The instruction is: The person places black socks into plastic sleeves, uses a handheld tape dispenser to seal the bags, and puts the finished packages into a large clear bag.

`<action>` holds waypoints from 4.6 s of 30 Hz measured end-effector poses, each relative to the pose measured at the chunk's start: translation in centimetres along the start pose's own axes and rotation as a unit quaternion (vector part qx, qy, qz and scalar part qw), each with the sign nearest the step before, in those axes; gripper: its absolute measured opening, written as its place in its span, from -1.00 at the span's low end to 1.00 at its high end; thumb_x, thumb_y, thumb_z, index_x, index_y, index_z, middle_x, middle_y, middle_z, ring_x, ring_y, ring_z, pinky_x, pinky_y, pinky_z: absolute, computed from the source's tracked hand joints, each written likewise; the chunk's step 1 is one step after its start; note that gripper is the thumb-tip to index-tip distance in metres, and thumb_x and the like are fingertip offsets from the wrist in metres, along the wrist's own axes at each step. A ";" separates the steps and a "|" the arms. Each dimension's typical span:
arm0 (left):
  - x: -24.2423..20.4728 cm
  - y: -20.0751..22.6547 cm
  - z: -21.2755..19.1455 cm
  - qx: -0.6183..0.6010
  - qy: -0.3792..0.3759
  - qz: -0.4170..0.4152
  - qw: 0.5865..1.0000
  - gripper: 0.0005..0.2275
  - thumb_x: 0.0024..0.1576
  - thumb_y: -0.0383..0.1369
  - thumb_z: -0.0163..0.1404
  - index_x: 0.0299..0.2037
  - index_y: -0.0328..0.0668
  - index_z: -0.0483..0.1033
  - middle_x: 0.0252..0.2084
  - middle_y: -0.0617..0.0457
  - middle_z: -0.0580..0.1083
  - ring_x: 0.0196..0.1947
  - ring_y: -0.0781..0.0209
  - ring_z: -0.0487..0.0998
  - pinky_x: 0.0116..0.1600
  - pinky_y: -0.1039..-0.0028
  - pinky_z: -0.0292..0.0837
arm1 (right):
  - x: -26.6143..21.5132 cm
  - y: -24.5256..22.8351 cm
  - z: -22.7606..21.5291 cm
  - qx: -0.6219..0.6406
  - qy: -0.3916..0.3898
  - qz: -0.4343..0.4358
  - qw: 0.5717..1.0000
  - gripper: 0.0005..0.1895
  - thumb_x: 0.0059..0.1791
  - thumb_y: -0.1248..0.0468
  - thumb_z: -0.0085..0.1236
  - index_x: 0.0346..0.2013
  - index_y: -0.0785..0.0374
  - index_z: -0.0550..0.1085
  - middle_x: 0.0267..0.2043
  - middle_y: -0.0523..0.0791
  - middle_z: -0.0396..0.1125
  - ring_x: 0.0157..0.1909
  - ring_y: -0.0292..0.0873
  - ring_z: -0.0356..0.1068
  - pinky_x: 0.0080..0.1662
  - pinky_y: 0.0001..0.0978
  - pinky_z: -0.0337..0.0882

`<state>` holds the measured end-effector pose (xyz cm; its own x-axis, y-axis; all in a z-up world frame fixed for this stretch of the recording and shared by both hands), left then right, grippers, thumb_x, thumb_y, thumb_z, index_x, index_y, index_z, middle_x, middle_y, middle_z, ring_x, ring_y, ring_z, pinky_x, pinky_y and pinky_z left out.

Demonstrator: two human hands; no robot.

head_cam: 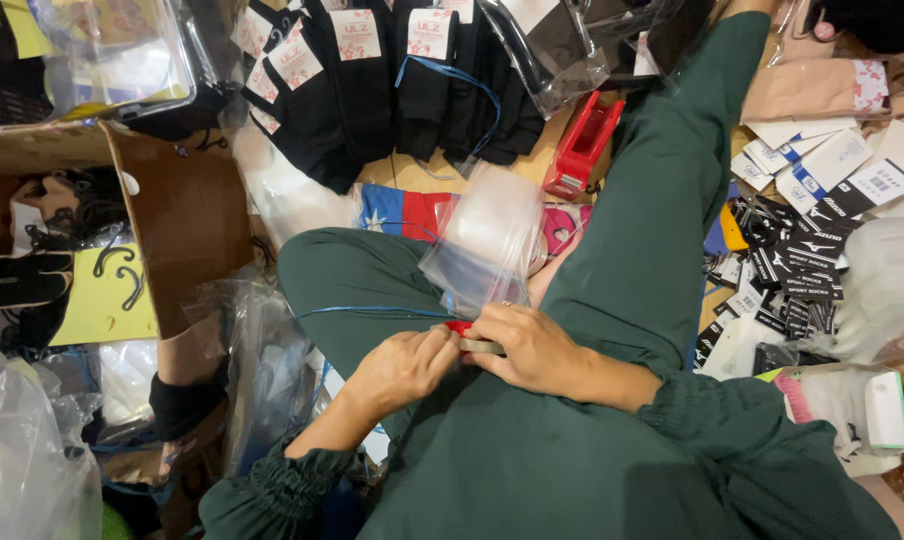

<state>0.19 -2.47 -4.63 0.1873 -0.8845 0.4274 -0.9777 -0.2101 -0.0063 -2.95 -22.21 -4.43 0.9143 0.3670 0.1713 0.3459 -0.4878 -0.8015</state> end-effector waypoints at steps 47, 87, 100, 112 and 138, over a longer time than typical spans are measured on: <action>6.8 -7.1 12.3 -0.363 -0.063 -0.402 0.838 -0.75 0.09 -0.34 0.10 -0.01 0.06 0.49 -0.19 0.01 0.60 -0.16 -0.14 0.65 -0.11 0.08 0.55 | 2.4 21.2 -16.7 -0.037 0.327 0.209 0.921 -0.86 0.19 0.49 -0.08 -0.19 0.49 0.45 -0.46 0.09 0.35 -0.51 0.00 0.48 -0.39 -0.30 0.47; -1.6 -10.3 16.1 -0.237 -0.158 -0.494 0.822 -0.88 0.19 -0.27 -0.04 -0.11 0.13 0.48 -0.28 0.01 0.56 -0.23 -0.17 0.64 -0.12 0.03 0.57 | 4.6 27.2 -12.0 -0.229 0.262 0.222 0.911 -0.69 0.17 0.36 0.06 0.22 0.34 0.46 0.15 0.21 0.26 0.10 0.40 0.39 0.03 0.14 0.50; -1.3 -10.5 15.8 -0.237 -0.161 -0.489 0.824 -0.89 0.19 -0.28 -0.04 -0.11 0.13 0.48 -0.27 0.00 0.57 -0.23 -0.16 0.64 -0.12 0.05 0.57 | 2.7 27.0 -9.3 -0.345 0.324 0.235 0.849 -0.76 -0.10 0.11 0.52 -0.37 -0.04 0.53 -0.30 -0.29 0.26 -0.29 -0.07 0.45 -0.16 -0.20 0.44; -1.4 -10.4 15.7 -0.228 -0.159 -0.489 0.826 -0.88 0.18 -0.27 -0.02 -0.12 0.14 0.49 -0.27 -0.01 0.56 -0.24 -0.16 0.64 -0.12 0.04 0.56 | -0.6 29.1 -1.3 -0.373 0.209 0.246 0.870 -0.80 -0.08 -0.08 0.30 -0.43 -0.16 0.48 -0.42 -0.31 0.28 -0.31 -0.18 0.46 -0.11 -0.30 0.31; -2.0 -10.5 16.5 -0.195 -0.179 -0.457 0.849 -0.87 0.17 -0.28 -0.04 -0.11 0.11 0.48 -0.27 -0.02 0.55 -0.23 -0.17 0.63 -0.13 0.06 0.54 | -10.4 21.2 -16.7 -0.269 0.062 0.383 0.882 -0.31 -0.28 -0.25 0.43 0.02 0.03 0.63 -0.03 -0.03 0.44 0.07 0.13 0.39 0.03 0.03 0.24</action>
<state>11.65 -5.35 -20.37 0.8337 -0.5107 -0.2103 -0.3523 -0.7850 0.5096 -1.66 -49.56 -13.63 0.9279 -0.3059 -0.2133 -0.3629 -0.8723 -0.3276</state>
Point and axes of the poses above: each hand's wrist, its own x-axis towards the middle knuckle, its own z-axis out of the palm, y = z × x, the point moved 3 cm from there along x, towards the middle knuckle
